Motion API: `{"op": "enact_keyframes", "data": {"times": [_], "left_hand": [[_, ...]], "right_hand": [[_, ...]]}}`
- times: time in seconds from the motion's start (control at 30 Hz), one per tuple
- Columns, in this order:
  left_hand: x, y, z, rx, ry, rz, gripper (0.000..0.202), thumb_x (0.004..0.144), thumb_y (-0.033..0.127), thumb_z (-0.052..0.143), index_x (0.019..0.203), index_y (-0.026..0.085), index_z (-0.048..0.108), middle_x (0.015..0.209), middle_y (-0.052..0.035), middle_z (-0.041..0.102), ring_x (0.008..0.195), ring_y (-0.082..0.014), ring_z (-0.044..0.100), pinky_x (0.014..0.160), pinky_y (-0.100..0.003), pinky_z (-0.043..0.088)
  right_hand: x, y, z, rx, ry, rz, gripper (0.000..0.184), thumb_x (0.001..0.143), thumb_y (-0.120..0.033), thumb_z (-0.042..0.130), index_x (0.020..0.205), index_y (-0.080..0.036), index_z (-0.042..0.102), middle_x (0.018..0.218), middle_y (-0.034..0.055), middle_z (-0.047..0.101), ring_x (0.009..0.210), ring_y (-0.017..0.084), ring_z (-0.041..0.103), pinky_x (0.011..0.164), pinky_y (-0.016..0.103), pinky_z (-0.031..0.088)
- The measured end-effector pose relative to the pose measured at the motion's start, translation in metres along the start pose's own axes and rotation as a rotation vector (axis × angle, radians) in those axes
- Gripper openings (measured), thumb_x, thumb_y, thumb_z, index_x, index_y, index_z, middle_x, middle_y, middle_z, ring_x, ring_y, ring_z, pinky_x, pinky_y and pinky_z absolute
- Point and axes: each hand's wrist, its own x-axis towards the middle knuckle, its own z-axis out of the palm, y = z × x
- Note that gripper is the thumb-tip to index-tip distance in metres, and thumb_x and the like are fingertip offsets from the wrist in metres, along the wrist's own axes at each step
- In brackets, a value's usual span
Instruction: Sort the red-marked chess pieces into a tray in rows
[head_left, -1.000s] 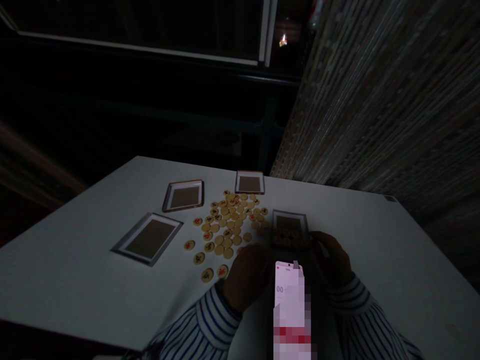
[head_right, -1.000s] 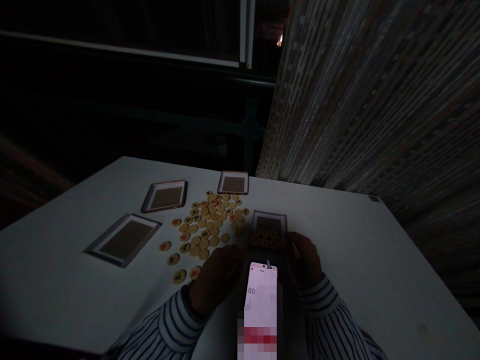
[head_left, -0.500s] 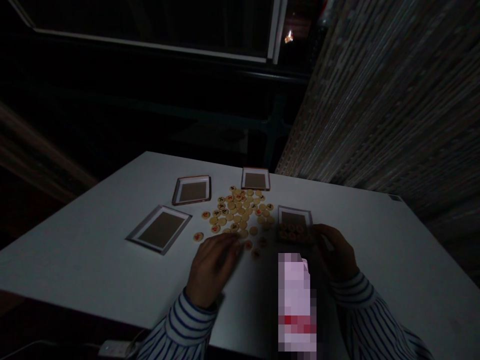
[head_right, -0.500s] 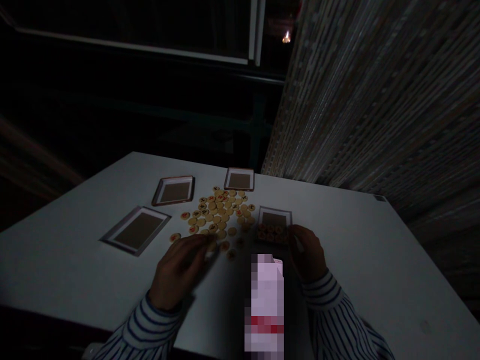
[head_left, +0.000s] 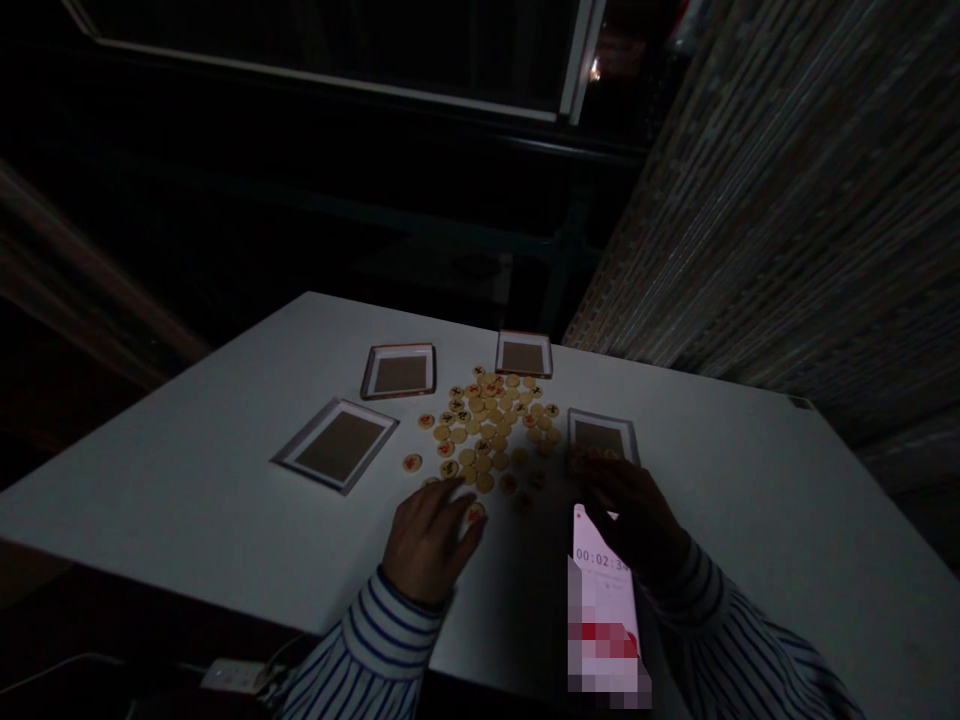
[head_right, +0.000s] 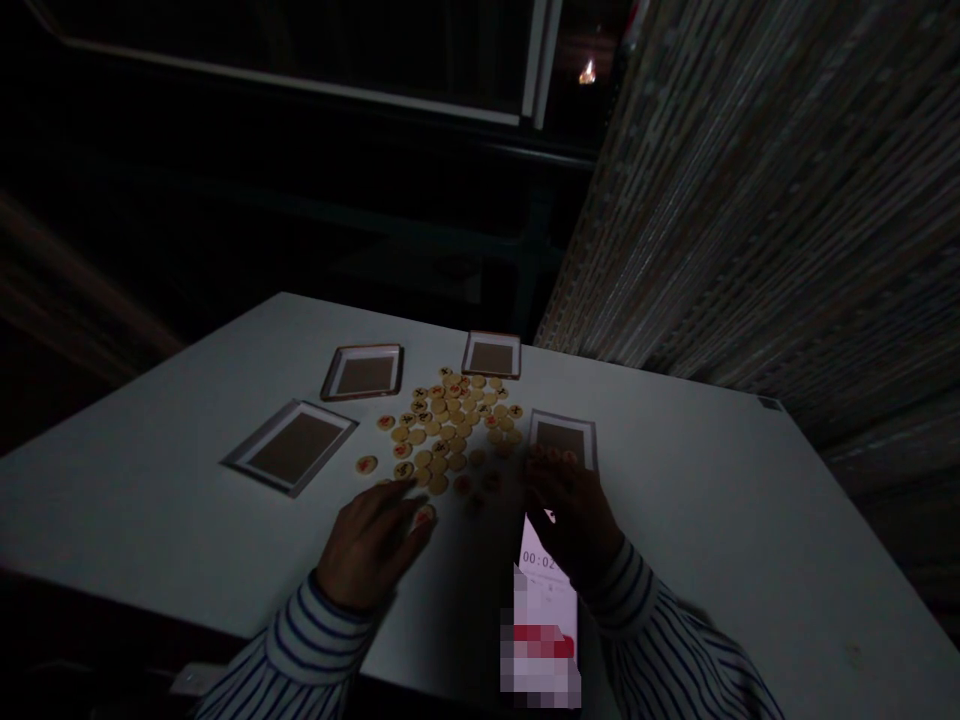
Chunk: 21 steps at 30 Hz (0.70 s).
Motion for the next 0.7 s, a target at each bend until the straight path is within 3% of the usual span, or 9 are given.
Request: {"op": "enact_keyframes", "data": {"times": [0.37,0.7], "left_hand": [[-0.006,-0.002,0.008,0.115,-0.112,-0.006,0.026,0.077,0.038,0.056,0.093,0.018,0.064,0.112,-0.0159,0.057,0.100,-0.0304,0.054,0.078,-0.047,0.048],[-0.005,-0.003,0.011,0.165,-0.063,0.045,0.022,0.077,0.032,0.059,0.091,0.016,0.064,0.113,-0.0176,0.054,0.100,-0.0295,0.053,0.078,-0.043,0.048]], "right_hand": [[0.015,-0.028,0.001,0.053,-0.171,-0.054,0.027,0.083,-0.021,0.049,0.108,-0.020,0.059,0.105,0.0082,0.063,0.099,0.023,0.054,0.083,0.042,0.044],[0.020,-0.036,-0.002,0.066,-0.160,-0.051,0.023,0.082,-0.019,0.050,0.102,-0.019,0.061,0.102,0.0083,0.063,0.098,0.023,0.054,0.083,0.042,0.043]]}}
